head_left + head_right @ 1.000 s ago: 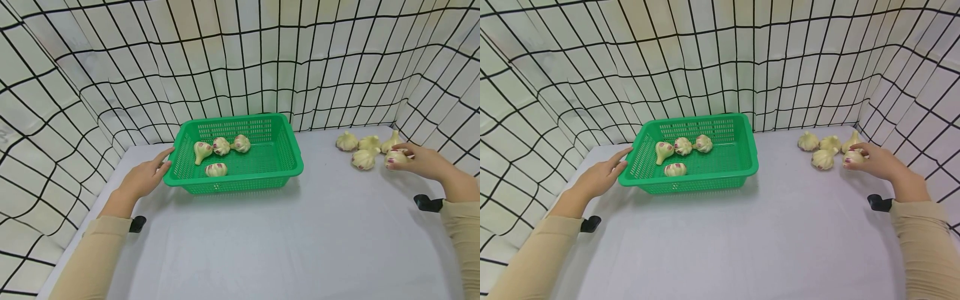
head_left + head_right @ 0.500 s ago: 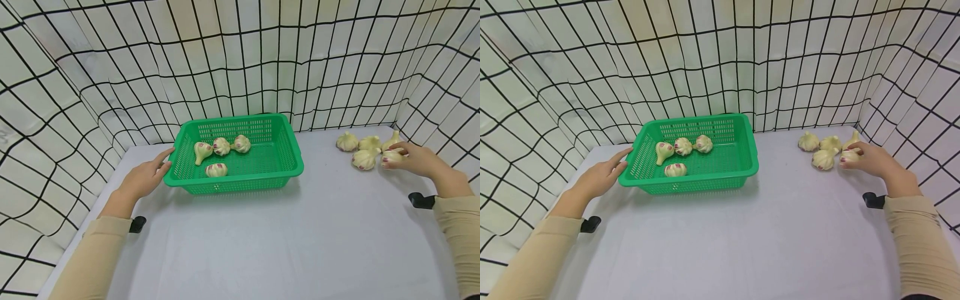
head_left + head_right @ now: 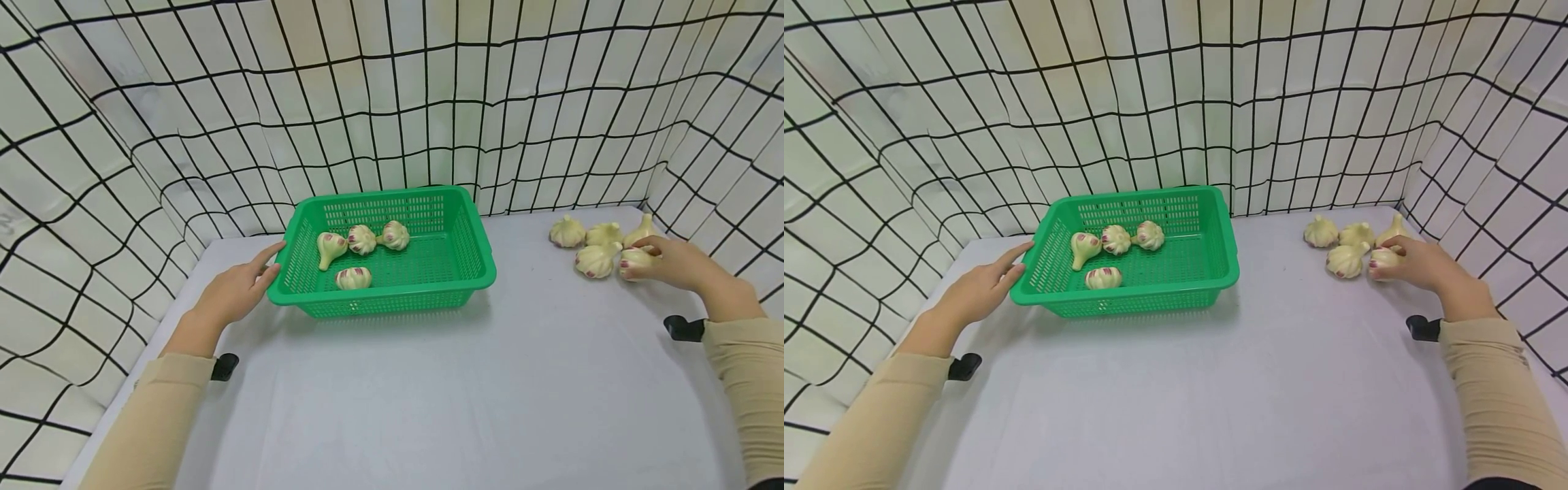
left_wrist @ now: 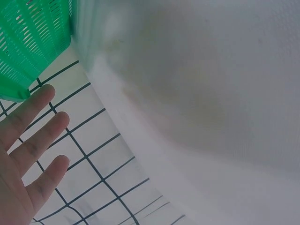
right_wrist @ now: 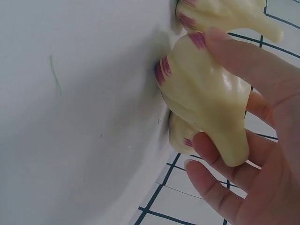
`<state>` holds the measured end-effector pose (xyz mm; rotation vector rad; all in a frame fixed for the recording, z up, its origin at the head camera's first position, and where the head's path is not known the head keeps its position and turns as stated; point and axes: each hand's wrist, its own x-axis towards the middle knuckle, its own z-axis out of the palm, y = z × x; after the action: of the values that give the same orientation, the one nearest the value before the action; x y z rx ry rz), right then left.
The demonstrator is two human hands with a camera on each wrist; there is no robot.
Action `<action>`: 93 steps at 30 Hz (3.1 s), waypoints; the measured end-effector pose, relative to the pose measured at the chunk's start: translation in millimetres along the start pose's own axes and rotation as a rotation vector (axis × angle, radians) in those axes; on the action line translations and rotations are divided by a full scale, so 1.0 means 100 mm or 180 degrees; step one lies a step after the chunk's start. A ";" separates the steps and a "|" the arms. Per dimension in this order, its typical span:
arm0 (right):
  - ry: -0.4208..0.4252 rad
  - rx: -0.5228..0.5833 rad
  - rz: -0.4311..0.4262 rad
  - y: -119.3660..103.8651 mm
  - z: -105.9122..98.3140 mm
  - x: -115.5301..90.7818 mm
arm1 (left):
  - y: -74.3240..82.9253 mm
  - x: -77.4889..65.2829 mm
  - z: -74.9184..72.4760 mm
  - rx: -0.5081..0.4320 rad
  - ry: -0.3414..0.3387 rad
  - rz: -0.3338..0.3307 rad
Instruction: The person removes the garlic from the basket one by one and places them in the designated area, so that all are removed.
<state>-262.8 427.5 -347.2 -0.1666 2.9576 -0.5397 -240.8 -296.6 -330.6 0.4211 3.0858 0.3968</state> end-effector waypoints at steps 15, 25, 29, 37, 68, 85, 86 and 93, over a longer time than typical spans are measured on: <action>0.0011 -0.0027 0.0056 -0.04 -0.04 -0.02 | 0.01 0.00 -0.01 0.0002 -0.0021 -0.0023; 0.0180 0.0047 -0.0042 -0.04 -0.01 -0.02 | 0.03 -0.01 -0.01 0.0010 -0.0012 -0.0025; 0.0239 0.0119 -0.0061 -0.02 0.01 -0.04 | 0.02 -0.01 -0.01 0.0013 -0.0018 -0.0025; 0.0502 0.0228 -0.0126 0.05 0.07 -0.12 | 0.01 -0.01 -0.01 0.0010 0.0006 0.0000; 0.0724 0.0292 -0.0715 -1.00 -0.29 0.03 | 0.00 -0.01 0.00 0.0012 -0.0018 -0.0004; 0.0730 0.0259 -0.1276 -1.65 -0.30 0.28 | 0.02 -0.01 -0.01 -0.0001 -0.0003 0.0000; 0.0724 0.0239 -0.1292 -1.68 -0.31 0.31 | 0.02 0.00 -0.01 -0.0002 0.0000 0.0002; 0.0643 0.0221 -0.1422 -1.97 -0.34 0.45 | 0.00 0.00 0.00 0.0005 0.0000 0.0001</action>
<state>-295.2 250.4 -250.7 -0.8242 3.0923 -0.7478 -241.0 -296.9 -330.7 0.4216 3.0863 0.3942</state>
